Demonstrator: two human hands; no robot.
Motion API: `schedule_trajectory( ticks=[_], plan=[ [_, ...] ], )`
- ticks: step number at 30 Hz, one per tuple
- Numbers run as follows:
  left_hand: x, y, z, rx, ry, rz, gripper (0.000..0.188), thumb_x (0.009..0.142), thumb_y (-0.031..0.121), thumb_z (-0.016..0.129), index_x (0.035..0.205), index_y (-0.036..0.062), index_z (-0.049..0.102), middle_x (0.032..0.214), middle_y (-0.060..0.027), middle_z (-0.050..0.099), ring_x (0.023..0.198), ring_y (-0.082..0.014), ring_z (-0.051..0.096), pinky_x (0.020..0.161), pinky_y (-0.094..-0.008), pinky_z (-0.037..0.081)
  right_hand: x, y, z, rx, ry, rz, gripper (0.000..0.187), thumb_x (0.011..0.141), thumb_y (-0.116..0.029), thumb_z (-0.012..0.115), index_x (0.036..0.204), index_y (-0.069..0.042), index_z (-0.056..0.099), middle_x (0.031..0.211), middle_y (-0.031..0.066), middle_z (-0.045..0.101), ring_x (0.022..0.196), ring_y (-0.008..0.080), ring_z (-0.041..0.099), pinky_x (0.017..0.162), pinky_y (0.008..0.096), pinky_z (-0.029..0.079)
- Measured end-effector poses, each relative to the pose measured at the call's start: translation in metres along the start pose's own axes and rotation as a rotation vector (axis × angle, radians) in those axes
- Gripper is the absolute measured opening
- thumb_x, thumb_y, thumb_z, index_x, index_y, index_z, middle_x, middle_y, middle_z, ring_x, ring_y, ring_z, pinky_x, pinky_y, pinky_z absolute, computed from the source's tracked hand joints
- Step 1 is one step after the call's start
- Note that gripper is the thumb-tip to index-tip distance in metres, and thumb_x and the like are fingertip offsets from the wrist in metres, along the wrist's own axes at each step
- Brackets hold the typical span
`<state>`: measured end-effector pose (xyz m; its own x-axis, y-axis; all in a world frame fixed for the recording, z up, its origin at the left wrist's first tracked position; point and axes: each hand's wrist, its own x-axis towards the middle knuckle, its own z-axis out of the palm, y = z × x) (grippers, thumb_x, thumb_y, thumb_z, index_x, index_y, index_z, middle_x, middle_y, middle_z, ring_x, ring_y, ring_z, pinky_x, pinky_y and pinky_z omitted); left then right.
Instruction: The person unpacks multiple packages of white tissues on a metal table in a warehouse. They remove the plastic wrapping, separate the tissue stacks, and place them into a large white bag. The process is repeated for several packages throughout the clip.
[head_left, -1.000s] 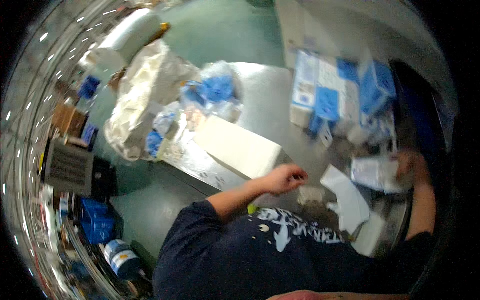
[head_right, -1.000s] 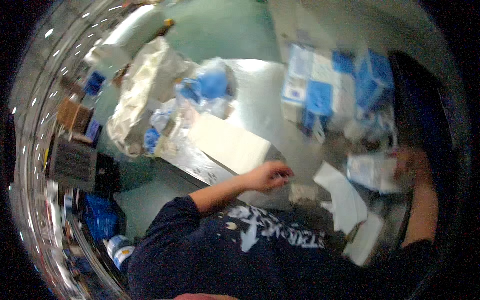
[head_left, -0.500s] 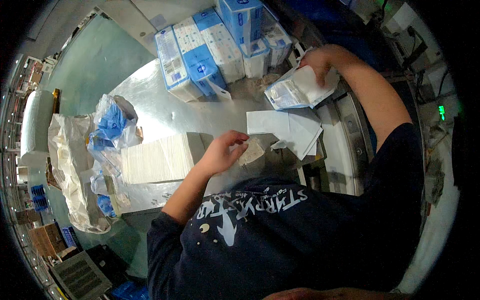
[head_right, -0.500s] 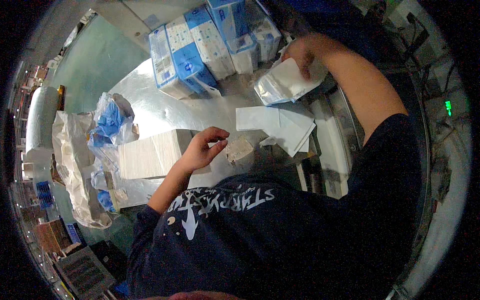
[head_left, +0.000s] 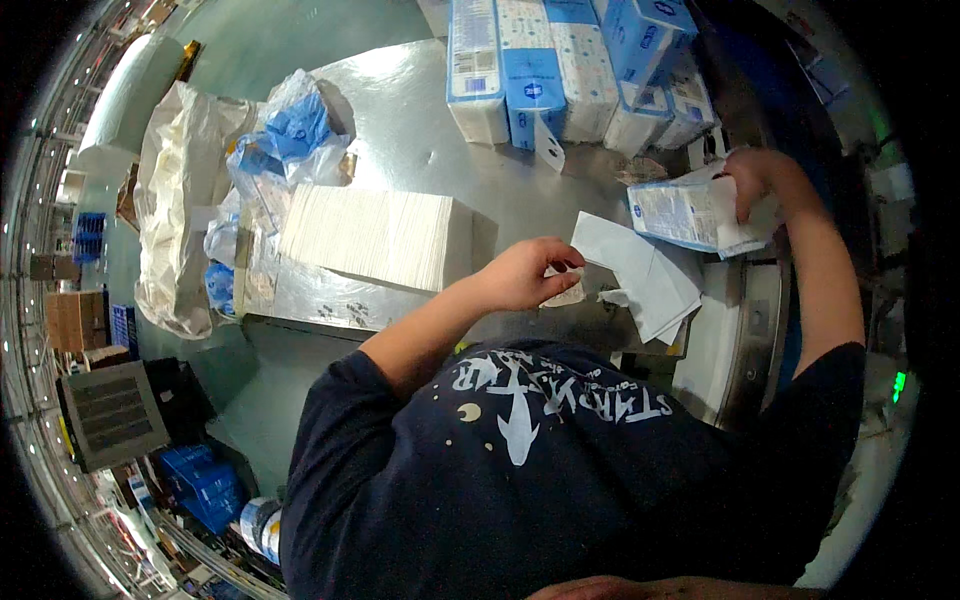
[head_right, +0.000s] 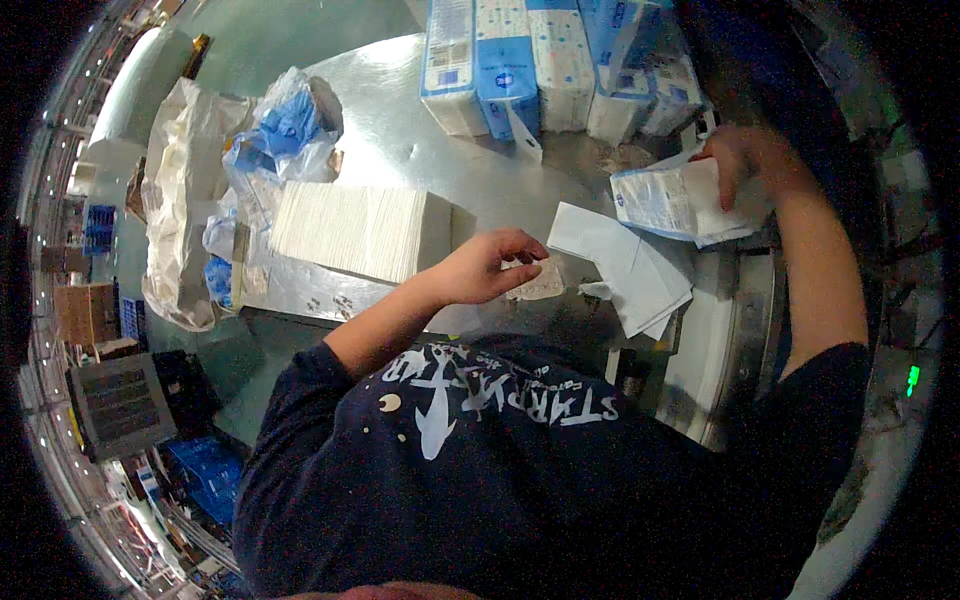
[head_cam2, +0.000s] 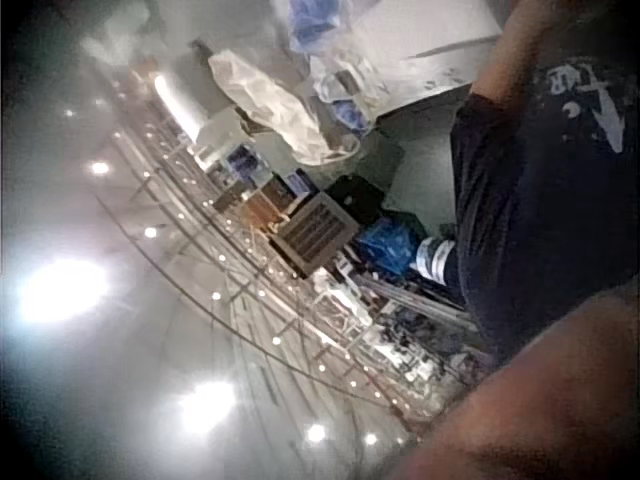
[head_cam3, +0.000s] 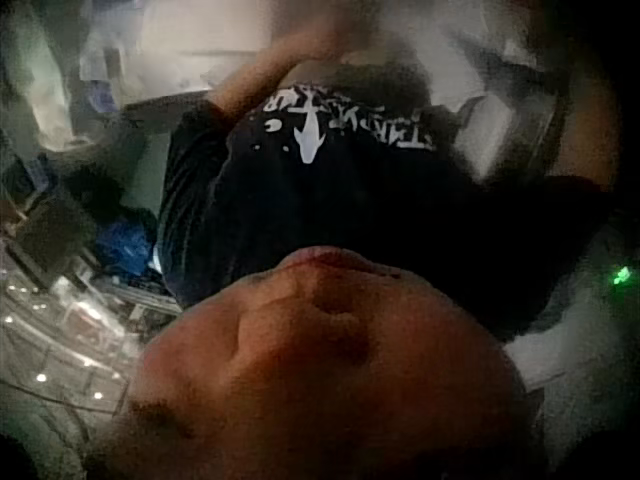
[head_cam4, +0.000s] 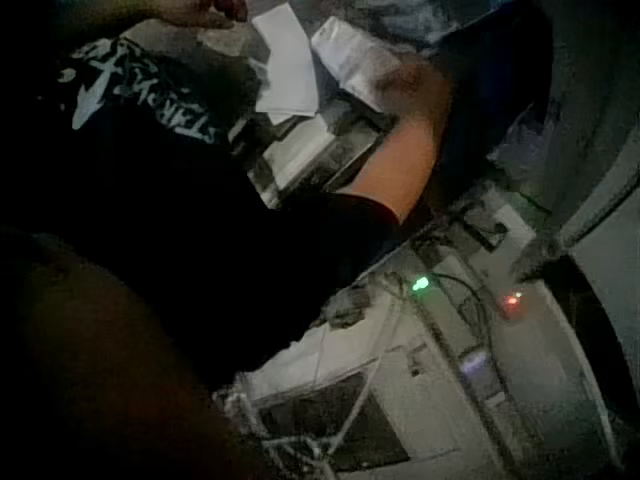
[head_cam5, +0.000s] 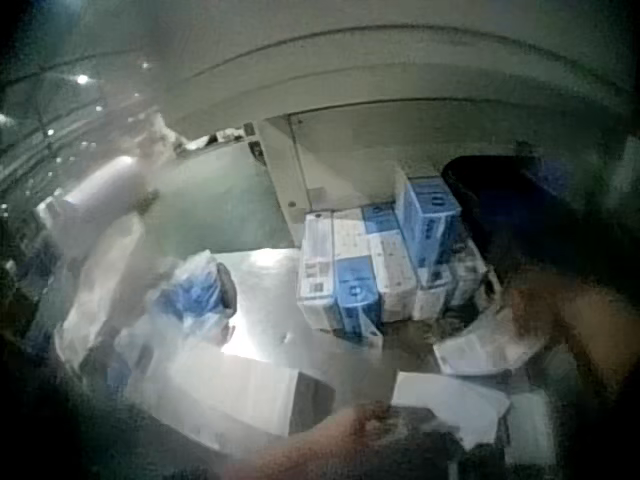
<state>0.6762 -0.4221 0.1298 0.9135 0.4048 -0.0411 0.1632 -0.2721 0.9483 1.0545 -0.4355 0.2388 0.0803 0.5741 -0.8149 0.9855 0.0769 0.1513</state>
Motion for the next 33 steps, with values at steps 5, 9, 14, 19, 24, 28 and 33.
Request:
schedule_trajectory(
  ticks=[5,9,14,19,24,28,33],
  plan=[
    [-0.006,0.003,-0.009,0.026,0.015,-0.067,0.021,0.085,0.013,0.062,0.102,-0.0001,0.06,0.095,-0.0113,0.061,0.086,-0.0194,0.061,0.077,-0.0311,0.049,0.003,0.007,0.01,0.126,-0.009,-0.049,0.065,0.044,-0.023,0.083,0.104,-0.005,0.065,0.096,0.0145,0.067,0.081,0.0281,0.065,0.071,0.0358,0.052],
    [-0.006,0.0,-0.012,0.028,0.03,-0.132,0.02,0.085,0.012,0.061,0.101,0.0,0.061,0.095,-0.011,0.062,0.086,-0.0184,0.061,0.079,-0.0305,0.049,-0.017,-0.007,0.004,0.24,0.016,-0.011,0.056,0.051,-0.019,0.079,0.103,-0.005,0.064,0.098,0.0148,0.066,0.087,0.0273,0.064,0.071,0.0373,0.052],
    [0.001,-0.003,-0.009,-0.02,0.014,-0.079,0.02,0.087,0.011,0.061,0.103,-0.0003,0.059,0.095,-0.0096,0.062,0.087,-0.0163,0.06,0.078,-0.0294,0.049,-0.019,-0.015,-0.004,0.119,0.014,-0.049,0.06,0.05,-0.019,0.081,0.105,-0.004,0.063,0.101,0.0159,0.065,0.092,0.0292,0.063,0.077,0.0378,0.051],
    [0.009,-0.002,-0.011,0.021,-0.043,-0.098,0.021,0.088,0.01,0.06,0.105,-0.0006,0.058,0.096,-0.0085,0.062,0.087,-0.0145,0.06,0.078,-0.0287,0.048,-0.011,0.005,0.015,0.256,0.014,-0.002,0.055,0.049,-0.02,0.082,0.099,-0.003,0.066,0.098,0.0165,0.066,0.092,0.0313,0.062,0.08,0.0376,0.05],
    [0.013,-0.013,-0.008,-0.037,-0.038,-0.115,0.021,0.087,0.01,0.061,0.105,-0.0005,0.058,0.095,-0.0084,0.062,0.087,-0.0142,0.059,0.078,-0.0284,0.048,-0.017,-0.011,0.013,-0.013,0.067,-0.104,0.05,0.049,-0.025,0.08,0.092,-0.003,0.068,0.096,0.0172,0.065,0.093,0.0319,0.061,0.083,0.0382,0.048],
    [0.024,-0.003,-0.008,0.004,-0.047,-0.053,0.021,0.086,0.012,0.062,0.104,0.0005,0.06,0.095,-0.0093,0.062,0.086,-0.0162,0.06,0.076,-0.0292,0.048,-0.018,-0.007,0.024,-0.026,0.101,-0.098,0.05,0.048,-0.026,0.079,0.091,-0.004,0.068,0.098,0.0176,0.065,0.097,0.0317,0.059,0.086,0.0379,0.046],
    [0.022,-0.008,-0.007,-0.014,-0.019,-0.061,0.022,0.084,0.015,0.063,0.102,0.0016,0.062,0.095,-0.0117,0.063,0.085,-0.0198,0.062,0.071,-0.0301,0.048,-0.025,-0.01,0.022,-0.026,0.159,-0.113,0.052,0.049,-0.023,0.079,0.096,-0.004,0.067,0.105,0.0175,0.063,0.101,0.0326,0.058,0.089,0.038,0.045]
  ],
)
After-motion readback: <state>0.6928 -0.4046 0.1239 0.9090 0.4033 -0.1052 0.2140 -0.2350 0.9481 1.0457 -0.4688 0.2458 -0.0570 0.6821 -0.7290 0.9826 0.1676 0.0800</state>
